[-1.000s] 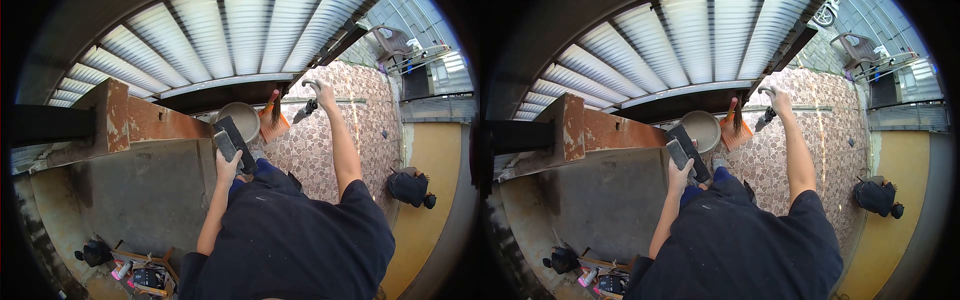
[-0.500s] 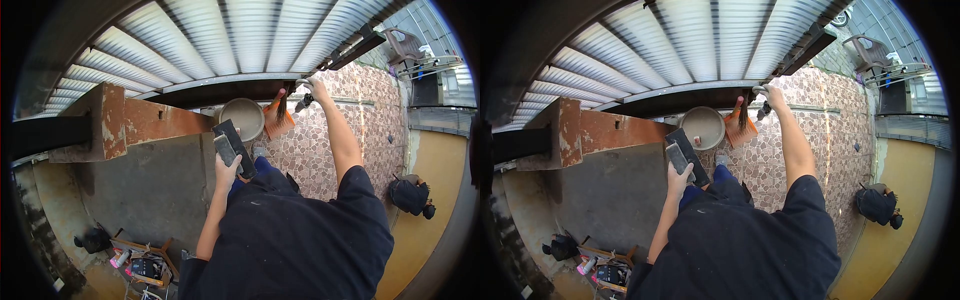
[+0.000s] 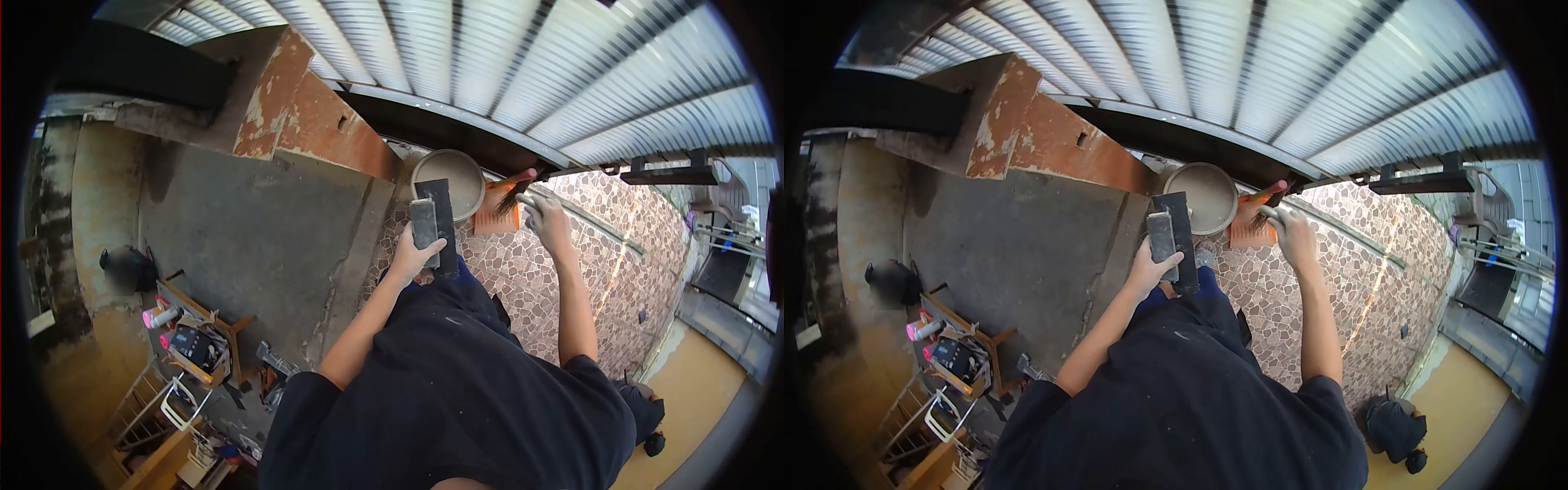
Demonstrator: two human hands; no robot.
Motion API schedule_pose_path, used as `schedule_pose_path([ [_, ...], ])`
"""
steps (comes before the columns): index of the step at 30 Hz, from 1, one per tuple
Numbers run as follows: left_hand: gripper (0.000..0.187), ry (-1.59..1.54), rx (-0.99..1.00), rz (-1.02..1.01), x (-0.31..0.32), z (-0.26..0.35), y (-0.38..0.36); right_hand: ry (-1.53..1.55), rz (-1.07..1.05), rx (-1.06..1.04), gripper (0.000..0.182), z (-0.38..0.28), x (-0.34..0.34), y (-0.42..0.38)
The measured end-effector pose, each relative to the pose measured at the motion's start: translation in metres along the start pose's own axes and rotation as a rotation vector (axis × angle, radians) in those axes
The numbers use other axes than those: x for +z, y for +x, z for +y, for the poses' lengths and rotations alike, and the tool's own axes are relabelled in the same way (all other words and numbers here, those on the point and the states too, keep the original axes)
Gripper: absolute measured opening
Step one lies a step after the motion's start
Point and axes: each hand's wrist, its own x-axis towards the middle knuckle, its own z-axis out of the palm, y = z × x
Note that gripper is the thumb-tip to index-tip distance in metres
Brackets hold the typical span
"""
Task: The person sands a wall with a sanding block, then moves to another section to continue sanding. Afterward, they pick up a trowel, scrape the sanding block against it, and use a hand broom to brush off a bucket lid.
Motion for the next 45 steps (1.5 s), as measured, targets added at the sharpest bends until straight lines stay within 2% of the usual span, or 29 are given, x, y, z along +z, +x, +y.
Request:
schedule_pose_path([
  [1,0.059,-0.050,-0.007,-0.066,0.003,0.005,-0.002,-0.017,-0.093,0.010,0.024,-0.020,-0.001,-0.004],
  [3,0.063,-0.089,-0.056,-0.083,0.007,0.014,-0.007,0.032,-0.103,-0.093,0.026,-0.053,0.008,-0.012],
  [6,0.066,-0.357,-0.081,-0.196,0.012,0.029,-0.017,0.094,-0.138,-0.216,0.029,-0.105,0.012,-0.016],
  [8,0.066,-0.382,-0.083,-0.204,0.006,0.031,-0.023,0.148,-0.171,-0.298,0.029,-0.124,0.024,-0.017],
  [13,0.058,-0.492,-0.055,-0.161,-0.025,0.032,-0.045,0.310,-0.249,-0.310,0.026,-0.162,0.066,-0.019],
  [15,0.048,-0.700,-0.070,-0.169,-0.044,0.017,-0.048,0.600,-0.367,-0.329,0.025,-0.181,0.083,-0.014],
  [16,0.041,-0.741,-0.114,-0.187,-0.054,0.013,-0.051,0.589,-0.364,-0.321,0.025,-0.193,0.091,-0.016],
  [18,0.040,-0.763,-0.097,-0.193,-0.069,0.008,-0.055,0.950,-0.329,-0.220,0.024,-0.215,0.111,-0.022],
  [19,0.039,-0.779,-0.070,-0.183,-0.075,0.006,-0.054,1.270,-0.406,-0.001,0.026,-0.224,0.128,-0.021],
  [20,0.032,-0.763,-0.080,-0.177,-0.082,0.000,-0.055,1.209,-0.403,-0.047,0.028,-0.225,0.140,-0.022],
  [23,0.031,-0.731,-0.119,-0.145,-0.099,-0.010,-0.061,1.008,-0.301,-0.173,0.027,-0.239,0.160,-0.029],
  [24,0.029,-0.735,-0.100,-0.133,-0.101,-0.018,-0.061,0.835,-0.204,-0.362,0.025,-0.233,0.174,-0.029],
  [25,0.029,-0.731,-0.108,-0.158,-0.106,-0.027,-0.062,0.826,-0.186,-0.345,0.025,-0.230,0.183,-0.030],
  [27,0.028,-0.733,-0.128,-0.136,-0.114,-0.041,-0.064,0.769,-0.295,-0.258,0.027,-0.224,0.195,-0.037],
  [28,0.026,-0.733,-0.131,-0.111,-0.115,-0.042,-0.066,0.782,-0.392,-0.148,0.044,-0.233,0.172,-0.040],
  [29,0.026,-0.721,-0.139,-0.135,-0.117,-0.045,-0.067,0.784,-0.371,-0.130,0.044,-0.229,0.171,-0.043],
  [31,0.026,-0.703,-0.158,-0.061,-0.125,-0.056,-0.066,0.846,-0.401,0.022,0.061,-0.214,0.170,-0.048],
  [32,0.026,-0.688,-0.153,-0.070,-0.130,-0.061,-0.064,0.742,-0.352,0.044,0.072,-0.201,0.168,-0.049],
  [33,0.026,-0.672,-0.160,-0.095,-0.132,-0.060,-0.065,0.875,-0.334,0.231,0.067,-0.185,0.172,-0.050],
  [37,0.024,-0.662,-0.179,-0.083,-0.139,-0.064,-0.066,0.668,-0.095,0.471,0.049,-0.095,0.169,-0.037],
  [41,0.027,-0.540,-0.194,-0.084,-0.133,-0.049,-0.072,0.251,0.056,0.491,0.051,0.014,0.173,0.000],
  [42,0.028,-0.526,-0.203,-0.070,-0.129,-0.048,-0.073,0.236,0.097,0.586,0.054,0.026,0.165,0.009],
  [43,0.028,-0.514,-0.209,-0.054,-0.123,-0.040,-0.074,0.150,0.184,0.572,0.053,0.043,0.164,0.018],
  [45,0.029,-0.519,-0.210,-0.050,-0.105,-0.022,-0.078,0.198,0.112,0.744,0.065,0.073,0.157,0.039],
])
